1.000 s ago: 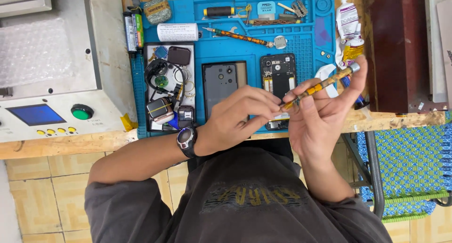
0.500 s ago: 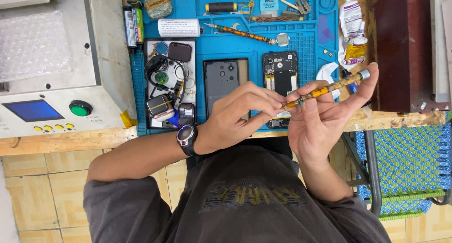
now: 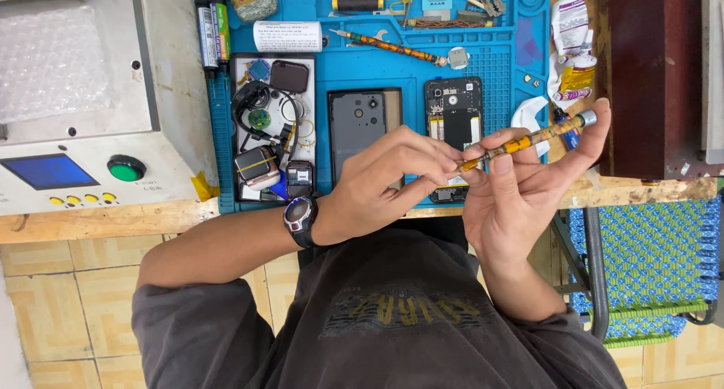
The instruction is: Disassembling a smartphone and removing internal components using a precision screwdriver.
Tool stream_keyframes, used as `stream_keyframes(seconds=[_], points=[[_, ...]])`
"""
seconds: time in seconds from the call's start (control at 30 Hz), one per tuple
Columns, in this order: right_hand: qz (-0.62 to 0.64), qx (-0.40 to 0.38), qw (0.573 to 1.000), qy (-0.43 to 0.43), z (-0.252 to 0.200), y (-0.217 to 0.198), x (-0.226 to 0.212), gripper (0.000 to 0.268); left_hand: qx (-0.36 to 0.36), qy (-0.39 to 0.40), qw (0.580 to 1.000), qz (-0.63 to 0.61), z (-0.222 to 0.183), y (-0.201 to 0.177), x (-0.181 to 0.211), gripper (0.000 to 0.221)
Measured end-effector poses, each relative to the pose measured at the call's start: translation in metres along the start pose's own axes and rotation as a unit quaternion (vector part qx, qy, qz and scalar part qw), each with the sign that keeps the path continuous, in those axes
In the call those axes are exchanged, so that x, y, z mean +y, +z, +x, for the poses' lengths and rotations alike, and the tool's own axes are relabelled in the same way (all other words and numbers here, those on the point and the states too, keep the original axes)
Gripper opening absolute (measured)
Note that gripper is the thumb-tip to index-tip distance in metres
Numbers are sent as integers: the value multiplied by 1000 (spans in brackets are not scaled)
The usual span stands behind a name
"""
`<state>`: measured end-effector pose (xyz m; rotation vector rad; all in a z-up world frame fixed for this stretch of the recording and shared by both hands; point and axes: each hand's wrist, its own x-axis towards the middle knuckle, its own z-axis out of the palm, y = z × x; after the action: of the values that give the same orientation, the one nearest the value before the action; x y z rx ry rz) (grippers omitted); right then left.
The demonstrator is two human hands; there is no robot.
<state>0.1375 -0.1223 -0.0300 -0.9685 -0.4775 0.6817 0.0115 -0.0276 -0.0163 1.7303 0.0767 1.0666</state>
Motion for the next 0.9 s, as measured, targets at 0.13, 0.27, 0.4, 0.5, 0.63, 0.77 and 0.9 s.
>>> stream_keyframes(seconds=[0.13, 0.27, 0.4, 0.5, 0.63, 0.77, 0.9], points=[[-35, 17, 999, -16, -2, 1, 0, 87, -10, 10, 1000, -7, -1, 0, -1, 9], [-77, 46, 994, -62, -4, 4, 1, 89, -16, 11, 1000, -4, 0, -1, 0, 9], [-62, 59, 996, -40, 3, 5, -1, 91, -18, -2, 1000, 11, 3, -3, 1, 12], [-108, 39, 991, -64, 30, -12, 4, 90, -44, -61, 992, 103, 6, -6, -3, 38], [-161, -155, 966, -133, 84, -42, 21, 93, 96, -110, 985, 92, 18, -17, 8, 30], [-266, -359, 874, -191, 104, -16, 15, 71, 194, -109, 973, 51, 25, -30, 12, 18], [-271, -402, 848, -213, 107, -11, 24, 63, 223, -137, 964, 53, 29, -40, 14, 18]])
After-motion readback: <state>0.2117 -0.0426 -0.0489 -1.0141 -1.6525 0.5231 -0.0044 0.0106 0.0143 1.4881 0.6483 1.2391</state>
